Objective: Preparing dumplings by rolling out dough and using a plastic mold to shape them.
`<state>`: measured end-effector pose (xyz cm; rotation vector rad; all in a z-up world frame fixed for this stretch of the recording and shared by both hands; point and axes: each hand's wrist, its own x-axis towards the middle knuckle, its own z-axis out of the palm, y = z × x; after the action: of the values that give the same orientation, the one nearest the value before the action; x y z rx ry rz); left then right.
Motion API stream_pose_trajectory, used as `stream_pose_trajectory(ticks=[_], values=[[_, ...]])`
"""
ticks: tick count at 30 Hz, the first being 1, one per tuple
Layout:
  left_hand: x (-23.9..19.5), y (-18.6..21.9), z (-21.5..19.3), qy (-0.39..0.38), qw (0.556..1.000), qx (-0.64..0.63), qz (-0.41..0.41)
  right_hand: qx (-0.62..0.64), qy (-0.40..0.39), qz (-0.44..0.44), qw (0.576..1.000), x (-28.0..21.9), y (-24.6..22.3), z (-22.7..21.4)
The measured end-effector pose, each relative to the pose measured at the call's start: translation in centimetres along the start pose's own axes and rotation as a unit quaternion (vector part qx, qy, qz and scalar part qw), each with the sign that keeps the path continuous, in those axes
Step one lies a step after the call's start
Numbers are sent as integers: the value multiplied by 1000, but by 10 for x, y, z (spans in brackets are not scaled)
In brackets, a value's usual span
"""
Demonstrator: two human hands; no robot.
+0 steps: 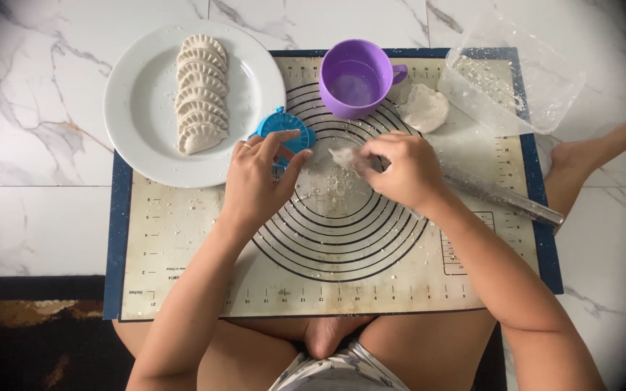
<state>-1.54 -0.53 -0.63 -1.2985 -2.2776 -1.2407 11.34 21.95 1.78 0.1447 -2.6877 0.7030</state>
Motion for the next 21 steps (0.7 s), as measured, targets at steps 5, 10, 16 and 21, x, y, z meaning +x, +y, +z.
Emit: stream_pose_trajectory(ticks=[5,10,16,21], values=[[4,-5,0,13,1000,0,4,34,-2,20,999,3,-20,-4],[5,-4,-5,52,999,4,15,90,44,-7,995,7,-37,26],[8,-2,-8,74,997,11,27,31,20,-61,997,13,-66,39],[10,0,-13,83,996,11,22,-17,61,-94,994,11,-55,64]])
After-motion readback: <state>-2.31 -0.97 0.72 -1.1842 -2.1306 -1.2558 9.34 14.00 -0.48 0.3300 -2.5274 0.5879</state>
